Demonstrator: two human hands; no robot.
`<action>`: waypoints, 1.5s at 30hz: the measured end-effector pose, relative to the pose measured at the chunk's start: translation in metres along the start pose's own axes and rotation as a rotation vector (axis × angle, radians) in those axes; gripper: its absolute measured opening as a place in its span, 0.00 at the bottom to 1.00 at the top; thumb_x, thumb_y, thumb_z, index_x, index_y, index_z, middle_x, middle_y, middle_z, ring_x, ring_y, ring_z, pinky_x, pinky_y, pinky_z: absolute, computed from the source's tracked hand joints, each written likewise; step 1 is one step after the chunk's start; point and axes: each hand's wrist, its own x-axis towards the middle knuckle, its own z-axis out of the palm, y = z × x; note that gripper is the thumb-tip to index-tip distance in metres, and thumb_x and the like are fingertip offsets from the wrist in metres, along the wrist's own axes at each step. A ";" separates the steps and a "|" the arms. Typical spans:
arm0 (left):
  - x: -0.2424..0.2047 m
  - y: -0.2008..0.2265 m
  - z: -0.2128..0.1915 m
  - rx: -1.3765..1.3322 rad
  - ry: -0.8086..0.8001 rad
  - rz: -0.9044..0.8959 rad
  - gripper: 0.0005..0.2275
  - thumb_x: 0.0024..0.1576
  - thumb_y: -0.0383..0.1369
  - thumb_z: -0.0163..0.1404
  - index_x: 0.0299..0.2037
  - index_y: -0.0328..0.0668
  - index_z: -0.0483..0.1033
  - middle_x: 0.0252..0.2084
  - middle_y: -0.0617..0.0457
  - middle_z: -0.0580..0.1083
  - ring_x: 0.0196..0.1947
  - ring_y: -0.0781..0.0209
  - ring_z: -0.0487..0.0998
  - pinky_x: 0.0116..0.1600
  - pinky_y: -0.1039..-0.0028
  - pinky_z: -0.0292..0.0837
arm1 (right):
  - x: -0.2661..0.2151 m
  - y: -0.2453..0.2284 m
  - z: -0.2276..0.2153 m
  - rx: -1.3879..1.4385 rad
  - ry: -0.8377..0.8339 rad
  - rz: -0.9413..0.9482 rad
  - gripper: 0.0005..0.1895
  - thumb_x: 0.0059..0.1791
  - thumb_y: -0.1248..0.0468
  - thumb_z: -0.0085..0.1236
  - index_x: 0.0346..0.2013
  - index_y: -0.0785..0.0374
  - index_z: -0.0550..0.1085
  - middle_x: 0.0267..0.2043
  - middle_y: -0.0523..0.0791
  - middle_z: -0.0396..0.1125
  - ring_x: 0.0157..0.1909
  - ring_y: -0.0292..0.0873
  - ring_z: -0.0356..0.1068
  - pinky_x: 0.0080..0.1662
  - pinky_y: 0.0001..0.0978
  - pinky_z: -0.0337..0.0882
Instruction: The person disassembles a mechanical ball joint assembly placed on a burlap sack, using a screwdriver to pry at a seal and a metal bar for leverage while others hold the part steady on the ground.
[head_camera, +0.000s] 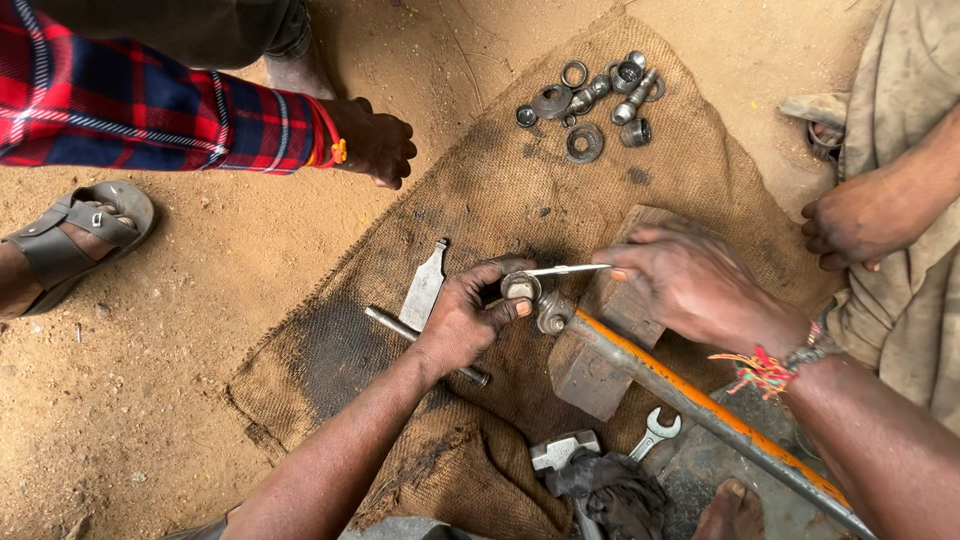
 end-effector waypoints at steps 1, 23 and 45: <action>0.000 0.001 0.000 -0.034 -0.007 -0.019 0.21 0.54 0.29 0.59 0.59 0.45 0.75 0.57 0.51 0.78 0.59 0.61 0.79 0.67 0.68 0.75 | 0.004 -0.003 -0.001 -0.044 -0.045 0.009 0.18 0.49 0.60 0.54 0.52 0.48 0.80 0.40 0.45 0.73 0.43 0.46 0.74 0.52 0.44 0.71; 0.000 0.024 -0.009 0.295 -0.057 -0.091 0.26 0.53 0.36 0.58 0.65 0.49 0.69 0.62 0.51 0.75 0.63 0.58 0.76 0.68 0.64 0.72 | -0.003 -0.012 0.000 -0.415 -0.060 -0.090 0.22 0.49 0.64 0.50 0.57 0.48 0.77 0.47 0.40 0.71 0.52 0.43 0.70 0.55 0.44 0.69; 0.000 0.015 -0.018 0.239 -0.141 -0.158 0.23 0.58 0.40 0.49 0.66 0.54 0.69 0.70 0.56 0.67 0.67 0.60 0.71 0.69 0.64 0.69 | -0.042 -0.037 0.032 -0.176 0.062 0.105 0.21 0.49 0.62 0.50 0.57 0.58 0.75 0.41 0.46 0.72 0.39 0.46 0.74 0.45 0.43 0.75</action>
